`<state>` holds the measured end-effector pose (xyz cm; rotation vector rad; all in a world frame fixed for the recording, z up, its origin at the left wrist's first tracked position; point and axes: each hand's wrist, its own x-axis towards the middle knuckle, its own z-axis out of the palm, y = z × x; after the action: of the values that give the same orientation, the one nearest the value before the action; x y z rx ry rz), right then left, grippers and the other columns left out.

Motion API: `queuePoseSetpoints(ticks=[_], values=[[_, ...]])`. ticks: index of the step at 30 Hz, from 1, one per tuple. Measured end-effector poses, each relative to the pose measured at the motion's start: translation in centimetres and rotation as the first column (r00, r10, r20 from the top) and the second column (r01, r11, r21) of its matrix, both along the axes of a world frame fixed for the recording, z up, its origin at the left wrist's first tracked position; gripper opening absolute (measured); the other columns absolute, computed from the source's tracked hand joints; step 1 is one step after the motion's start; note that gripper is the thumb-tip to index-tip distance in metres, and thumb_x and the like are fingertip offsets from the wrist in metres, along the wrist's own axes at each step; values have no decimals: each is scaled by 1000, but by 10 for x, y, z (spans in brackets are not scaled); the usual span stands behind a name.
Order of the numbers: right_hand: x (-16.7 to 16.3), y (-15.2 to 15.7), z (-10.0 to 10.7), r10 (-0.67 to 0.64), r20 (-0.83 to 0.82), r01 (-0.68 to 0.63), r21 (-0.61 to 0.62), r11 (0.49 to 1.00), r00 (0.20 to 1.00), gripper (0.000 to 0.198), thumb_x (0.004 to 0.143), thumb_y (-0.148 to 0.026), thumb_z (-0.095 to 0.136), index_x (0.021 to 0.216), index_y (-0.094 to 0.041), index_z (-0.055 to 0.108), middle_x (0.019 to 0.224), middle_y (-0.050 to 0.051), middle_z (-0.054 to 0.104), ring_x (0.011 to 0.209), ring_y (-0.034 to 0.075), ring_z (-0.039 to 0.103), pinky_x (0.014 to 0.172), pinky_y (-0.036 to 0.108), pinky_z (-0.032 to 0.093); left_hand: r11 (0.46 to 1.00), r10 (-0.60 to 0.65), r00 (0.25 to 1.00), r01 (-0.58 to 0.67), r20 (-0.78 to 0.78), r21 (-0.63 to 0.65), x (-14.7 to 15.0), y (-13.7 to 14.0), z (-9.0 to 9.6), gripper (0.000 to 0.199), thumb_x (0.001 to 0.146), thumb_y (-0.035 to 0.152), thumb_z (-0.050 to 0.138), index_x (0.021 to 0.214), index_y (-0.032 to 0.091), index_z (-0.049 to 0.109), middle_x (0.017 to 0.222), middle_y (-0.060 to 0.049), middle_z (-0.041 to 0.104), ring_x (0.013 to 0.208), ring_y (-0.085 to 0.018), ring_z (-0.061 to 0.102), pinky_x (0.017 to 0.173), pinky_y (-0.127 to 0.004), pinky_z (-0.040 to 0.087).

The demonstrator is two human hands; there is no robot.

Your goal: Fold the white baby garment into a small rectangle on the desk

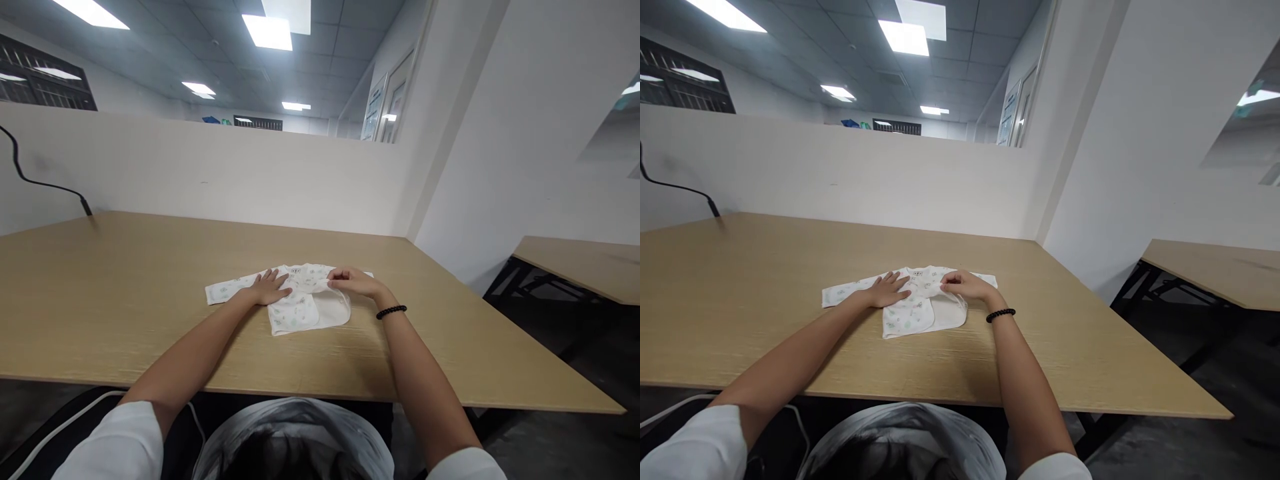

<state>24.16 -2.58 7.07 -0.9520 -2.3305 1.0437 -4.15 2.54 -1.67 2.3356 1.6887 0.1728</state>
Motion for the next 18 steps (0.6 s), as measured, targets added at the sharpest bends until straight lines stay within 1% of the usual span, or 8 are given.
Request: queuePoseSetpoints(ticks=[2, 4, 7, 9, 11, 13, 16, 18], values=[[1, -3, 3, 14, -44, -15, -39, 999, 999, 20, 82, -35, 63, 80, -16, 67, 76, -1, 60, 70, 12, 52, 62, 21, 38, 1000, -12, 1000, 12, 0, -10, -1, -1, 2, 73, 87, 62, 38, 149, 26, 28, 157, -13, 14, 145, -35, 6, 113, -56, 6], [1, -4, 2, 106, -36, -110, -135, 985, 994, 21, 78, -35, 69, 84, -15, 70, 80, 1, 63, 74, 12, 54, 67, 21, 41, 999, -45, 999, 45, -11, -21, -2, -3, 6, 72, 86, 59, 41, 149, 26, 27, 157, -14, 13, 145, -35, 7, 113, -56, 8], [0, -2, -5, 302, 90, -254, -352, 901, 949, 33, 75, -39, 74, 97, -14, 73, 86, 4, 67, 76, 13, 58, 70, 22, 45, 996, -93, 994, 93, -57, -17, -3, -6, 15, 72, 85, 55, 45, 149, 27, 26, 157, -14, 13, 145, -35, 9, 112, -57, 11], [-1, 3, -11, 346, 153, -262, -399, 879, 926, 40, 77, -44, 72, 105, -14, 72, 85, 6, 68, 73, 13, 59, 67, 22, 46, 991, -130, 988, 132, -88, 12, -2, -7, 21, 73, 85, 57, 44, 149, 28, 25, 158, -13, 13, 145, -34, 9, 112, -58, 11], [-3, 10, -17, 247, 144, -197, -295, 935, 958, 42, 83, -49, 65, 106, -14, 71, 85, 7, 67, 73, 14, 60, 67, 24, 48, 982, -177, 980, 181, -87, 48, 1, -9, 25, 71, 88, 62, 37, 150, 29, 23, 158, -11, 14, 145, -33, 9, 113, -57, 10], [-6, 17, -25, 40, 79, -33, -92, 995, 996, 43, 89, -52, 55, 106, -16, 70, 95, 9, 67, 84, 17, 61, 76, 28, 50, 974, -212, 975, 216, -65, 61, 4, -12, 26, 73, 90, 67, 26, 151, 27, 18, 158, -10, 13, 146, -31, 6, 113, -56, 9], [-11, 23, -41, -177, 64, 168, 130, 977, 982, 47, 92, -52, 48, 124, -20, 61, 127, 10, 58, 115, 23, 54, 98, 35, 43, 962, -274, 959, 274, -73, -8, 8, -19, 27, 87, 85, 76, 26, 153, 24, 11, 158, -12, 7, 146, -32, 0, 114, -56, 4], [-15, 23, -52, -206, 230, 173, 155, 973, 951, 59, 91, -54, 49, 140, -21, 48, 145, 10, 42, 133, 26, 38, 110, 39, 30, 942, -332, 938, 325, -98, -84, 7, -23, 28, 96, 79, 80, 35, 153, 25, 7, 158, -12, 3, 146, -32, -4, 113, -58, -2]])
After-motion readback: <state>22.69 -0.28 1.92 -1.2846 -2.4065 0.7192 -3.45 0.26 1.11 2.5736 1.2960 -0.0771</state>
